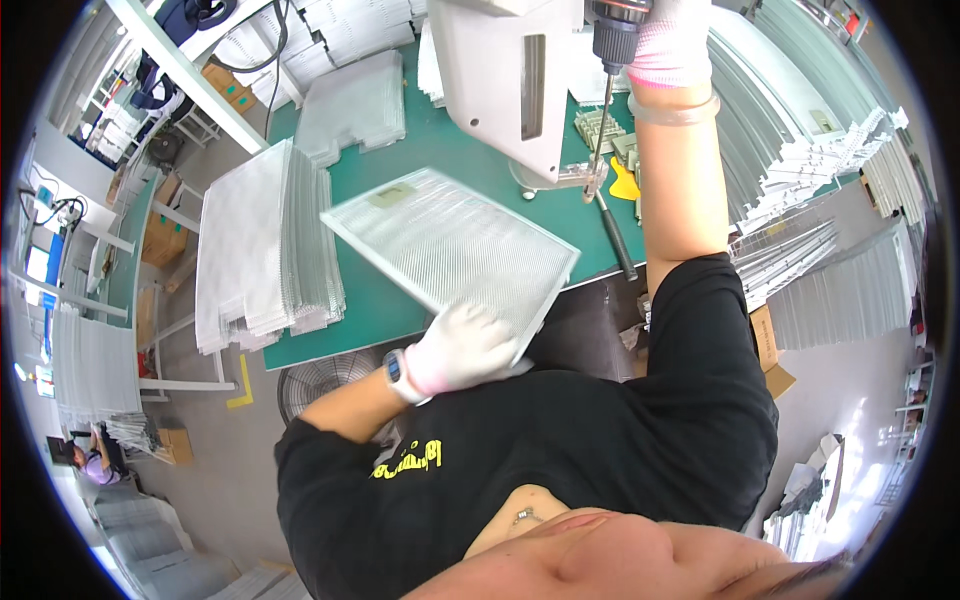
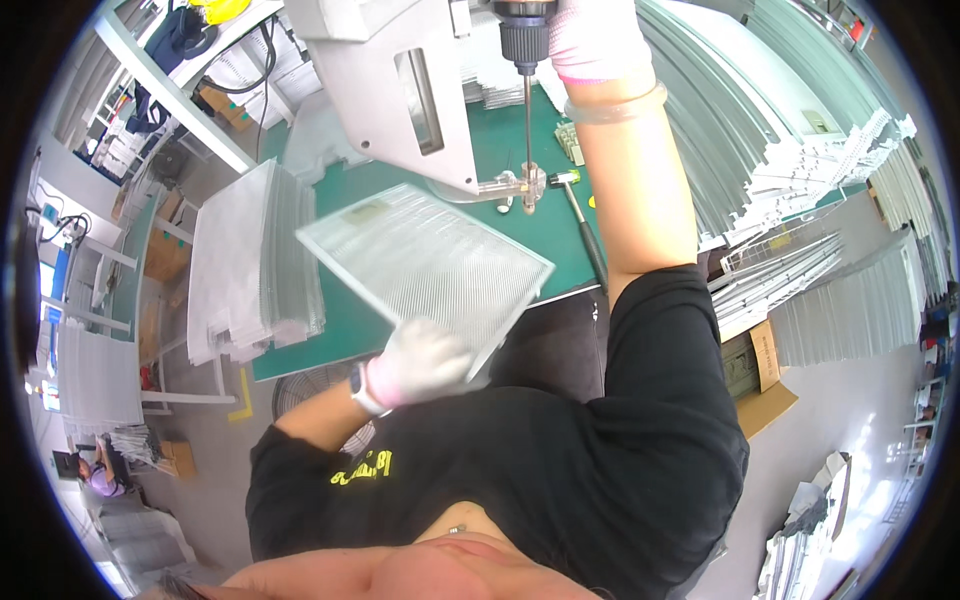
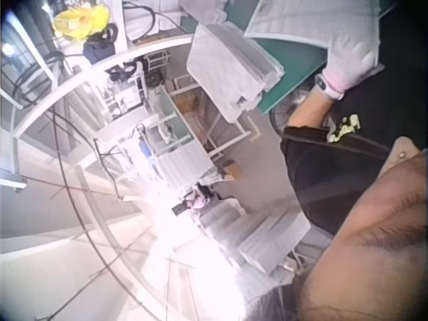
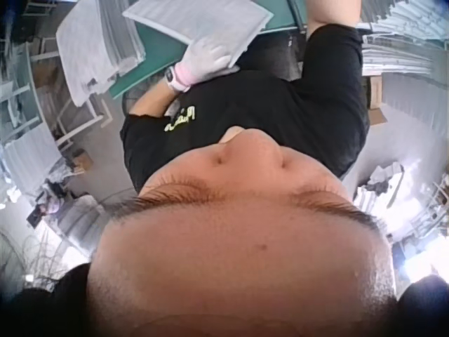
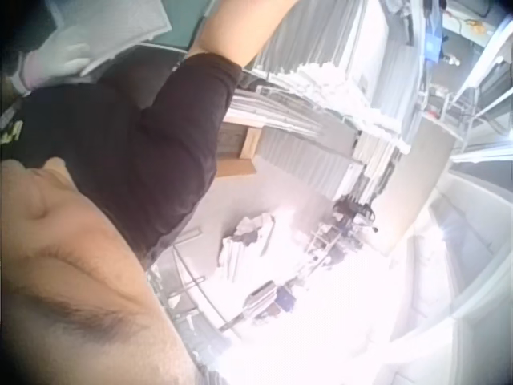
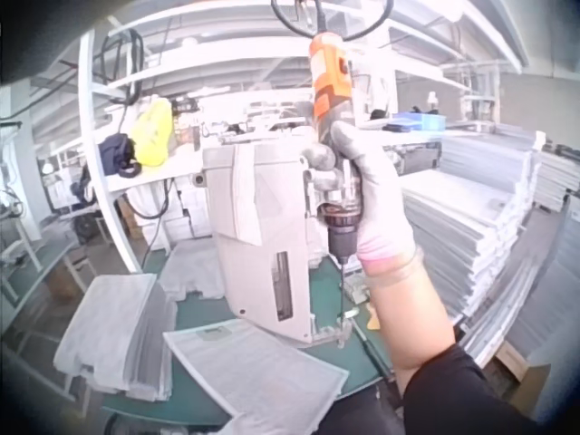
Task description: The person assembles air filters by placing mesh sheets onto a workbench, inserting plastic clips, and fitting metal frames. They use a handheld power tool to secure the components together. The process is repeated for multiple units, with finished filters stacked on the table.
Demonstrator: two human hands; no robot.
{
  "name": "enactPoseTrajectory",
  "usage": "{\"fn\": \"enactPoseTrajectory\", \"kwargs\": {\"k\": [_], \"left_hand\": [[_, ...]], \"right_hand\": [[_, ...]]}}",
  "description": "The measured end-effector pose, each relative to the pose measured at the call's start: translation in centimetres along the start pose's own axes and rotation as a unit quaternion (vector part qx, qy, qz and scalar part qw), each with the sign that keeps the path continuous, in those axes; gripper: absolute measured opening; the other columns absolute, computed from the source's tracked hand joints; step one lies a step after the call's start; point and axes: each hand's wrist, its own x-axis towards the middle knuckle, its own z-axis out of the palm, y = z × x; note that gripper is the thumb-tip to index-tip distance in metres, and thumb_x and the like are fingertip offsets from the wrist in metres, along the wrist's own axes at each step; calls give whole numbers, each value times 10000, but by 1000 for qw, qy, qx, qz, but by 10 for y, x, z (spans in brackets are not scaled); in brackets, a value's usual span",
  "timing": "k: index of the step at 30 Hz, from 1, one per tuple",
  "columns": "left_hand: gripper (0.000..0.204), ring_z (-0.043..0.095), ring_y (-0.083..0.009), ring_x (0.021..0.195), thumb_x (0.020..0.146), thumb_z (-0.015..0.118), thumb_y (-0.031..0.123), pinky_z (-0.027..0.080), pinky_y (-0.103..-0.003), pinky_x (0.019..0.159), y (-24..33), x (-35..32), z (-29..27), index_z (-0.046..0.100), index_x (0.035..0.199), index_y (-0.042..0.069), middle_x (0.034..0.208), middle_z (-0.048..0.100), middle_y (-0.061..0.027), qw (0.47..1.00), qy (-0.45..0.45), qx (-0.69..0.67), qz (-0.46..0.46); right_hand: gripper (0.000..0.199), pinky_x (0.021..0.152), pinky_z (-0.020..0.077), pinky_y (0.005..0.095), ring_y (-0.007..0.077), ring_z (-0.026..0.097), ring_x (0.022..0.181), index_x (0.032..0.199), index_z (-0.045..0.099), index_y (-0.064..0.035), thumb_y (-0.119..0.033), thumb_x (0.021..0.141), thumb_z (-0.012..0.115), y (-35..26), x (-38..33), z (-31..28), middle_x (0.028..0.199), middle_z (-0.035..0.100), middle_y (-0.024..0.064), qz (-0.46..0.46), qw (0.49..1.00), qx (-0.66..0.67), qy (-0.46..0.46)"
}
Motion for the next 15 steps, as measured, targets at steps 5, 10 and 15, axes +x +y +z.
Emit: {"fn": "enactPoseTrajectory", "kwargs": {"k": [5,10,15], "left_hand": [[57,603,-233,848,825,613,186,485,-406,780,10,-128,29,609,808,131,858,587,-25,964,-263,-30,-24],[323,587,-293,1107,785,703,284,440,-458,979,-14,-96,-3,658,1066,129,1122,630,-80,963,-192,29,-187],[495,498,-385,1195,792,743,328,342,-548,1056,-85,-45,6,627,1201,73,1153,594,-193,911,97,164,-365]], "right_hand": [[350,483,468,174,64,583,595,1251,588,-15,-199,958,639,23,-13,5,798,652,46,46,994,85,-55],[508,461,422,178,47,495,531,1406,462,27,-215,980,594,33,-25,13,729,582,-14,52,981,175,-68],[576,488,398,182,62,444,551,1477,381,-28,-232,980,588,45,-39,29,749,485,1,82,972,201,-85]]}}
